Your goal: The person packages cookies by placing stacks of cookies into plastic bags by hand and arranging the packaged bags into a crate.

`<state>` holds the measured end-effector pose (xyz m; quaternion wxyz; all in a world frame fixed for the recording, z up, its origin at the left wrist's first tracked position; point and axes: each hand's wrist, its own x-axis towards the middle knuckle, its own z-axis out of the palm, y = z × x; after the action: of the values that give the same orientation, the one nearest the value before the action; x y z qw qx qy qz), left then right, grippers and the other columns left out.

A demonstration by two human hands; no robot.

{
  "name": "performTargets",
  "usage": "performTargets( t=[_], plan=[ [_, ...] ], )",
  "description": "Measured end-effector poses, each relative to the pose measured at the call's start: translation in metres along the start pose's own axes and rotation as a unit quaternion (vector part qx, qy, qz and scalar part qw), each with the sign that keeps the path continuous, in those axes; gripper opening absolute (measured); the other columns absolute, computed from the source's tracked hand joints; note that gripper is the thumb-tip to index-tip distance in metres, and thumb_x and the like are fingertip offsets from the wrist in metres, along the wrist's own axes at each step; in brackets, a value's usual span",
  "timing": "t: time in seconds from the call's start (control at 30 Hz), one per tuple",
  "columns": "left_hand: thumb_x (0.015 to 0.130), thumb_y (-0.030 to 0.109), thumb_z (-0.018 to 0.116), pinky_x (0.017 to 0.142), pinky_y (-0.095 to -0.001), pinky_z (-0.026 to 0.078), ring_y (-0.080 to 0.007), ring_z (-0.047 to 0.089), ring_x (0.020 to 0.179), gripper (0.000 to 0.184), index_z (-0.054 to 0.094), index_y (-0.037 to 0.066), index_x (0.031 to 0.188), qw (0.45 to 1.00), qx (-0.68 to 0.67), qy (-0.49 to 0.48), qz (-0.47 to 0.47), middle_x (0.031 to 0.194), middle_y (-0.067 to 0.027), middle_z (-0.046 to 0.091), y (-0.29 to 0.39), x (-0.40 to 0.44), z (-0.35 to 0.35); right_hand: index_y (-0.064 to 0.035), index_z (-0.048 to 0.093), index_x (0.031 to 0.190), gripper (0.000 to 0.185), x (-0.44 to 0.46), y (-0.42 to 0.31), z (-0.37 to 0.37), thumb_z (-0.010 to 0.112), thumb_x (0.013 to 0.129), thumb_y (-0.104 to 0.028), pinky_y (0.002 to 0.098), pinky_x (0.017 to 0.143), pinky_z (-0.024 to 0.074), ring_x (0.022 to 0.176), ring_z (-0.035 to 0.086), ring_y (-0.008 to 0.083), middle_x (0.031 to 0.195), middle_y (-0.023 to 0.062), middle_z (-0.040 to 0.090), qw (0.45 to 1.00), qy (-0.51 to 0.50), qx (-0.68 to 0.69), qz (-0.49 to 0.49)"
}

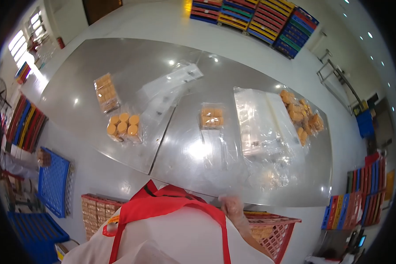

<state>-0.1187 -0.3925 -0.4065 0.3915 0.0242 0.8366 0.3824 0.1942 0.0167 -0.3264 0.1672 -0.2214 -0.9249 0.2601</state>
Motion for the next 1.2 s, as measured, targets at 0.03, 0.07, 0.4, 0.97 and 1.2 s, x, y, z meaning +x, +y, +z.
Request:
performTargets(
  t=[0.03, 0.07, 0.4, 0.97, 1.2],
  plan=[
    [0.096, 0.035, 0.058, 0.085, -0.0354, 0.05, -0.0239, 0.062, 0.1, 0.04, 0.061, 0.0, 0.117, 0.999, -0.001, -0.021, -0.047, 0.105, -0.0119, 0.065, -0.011, 0.001, 0.001, -0.0029, 0.064, 0.108, 0.025, -0.032, 0.013, 0.015, 0.06, 0.085, -0.01, 0.0425, 0.089, 0.0504, 0.089, 0.064, 0.0327, 0.092, 0.0125, 0.068, 0.992, -0.045, 0.08, 0.085],
    [0.096, 0.035, 0.058, 0.084, -0.0361, 0.05, -0.0246, 0.062, 0.099, 0.04, 0.061, 0.001, 0.116, 0.996, -0.007, -0.042, -0.084, 0.105, -0.0125, 0.066, -0.013, 0.006, 0.003, -0.0029, 0.064, 0.108, 0.025, -0.052, 0.018, 0.029, 0.06, 0.085, -0.01, 0.0424, 0.089, 0.0504, 0.089, 0.064, 0.0327, 0.092, 0.0125, 0.068, 0.969, -0.091, 0.124, 0.194],
    [0.095, 0.041, 0.057, 0.08, -0.0428, 0.052, -0.0317, 0.065, 0.095, 0.043, 0.069, 0.003, 0.109, 0.946, 0.082, -0.277, -0.147, 0.101, -0.0187, 0.068, 0.025, 0.076, 0.026, -0.0032, 0.064, 0.109, 0.025, -0.057, 0.013, 0.068, 0.06, 0.087, -0.015, 0.0414, 0.088, 0.0503, 0.09, 0.064, 0.032, 0.092, 0.0121, 0.068, 0.85, -0.172, 0.173, 0.466],
    [0.075, 0.024, 0.078, 0.102, -0.0475, 0.041, -0.0388, 0.047, 0.125, 0.056, 0.057, 0.005, 0.123, 0.678, 0.428, 0.226, 0.553, 0.132, -0.0184, 0.048, 0.35, 0.105, -0.003, -0.0037, 0.065, 0.109, 0.028, 0.049, -0.068, -0.049, 0.059, 0.091, -0.023, 0.0398, 0.087, 0.0502, 0.091, 0.064, 0.0308, 0.093, 0.0116, 0.069, 0.861, -0.238, 0.077, 0.444],
    [0.076, 0.012, 0.075, 0.1, -0.0483, 0.042, -0.0407, 0.048, 0.121, 0.036, 0.061, 0.002, 0.107, 0.699, 0.333, 0.247, 0.583, 0.126, -0.0207, 0.051, 0.332, 0.113, 0.006, -0.0039, 0.065, 0.11, 0.029, 0.092, -0.135, -0.12, 0.059, 0.092, -0.027, 0.0391, 0.086, 0.0501, 0.092, 0.064, 0.0303, 0.093, 0.0113, 0.069, 0.828, -0.296, 0.015, 0.477]
  ],
)
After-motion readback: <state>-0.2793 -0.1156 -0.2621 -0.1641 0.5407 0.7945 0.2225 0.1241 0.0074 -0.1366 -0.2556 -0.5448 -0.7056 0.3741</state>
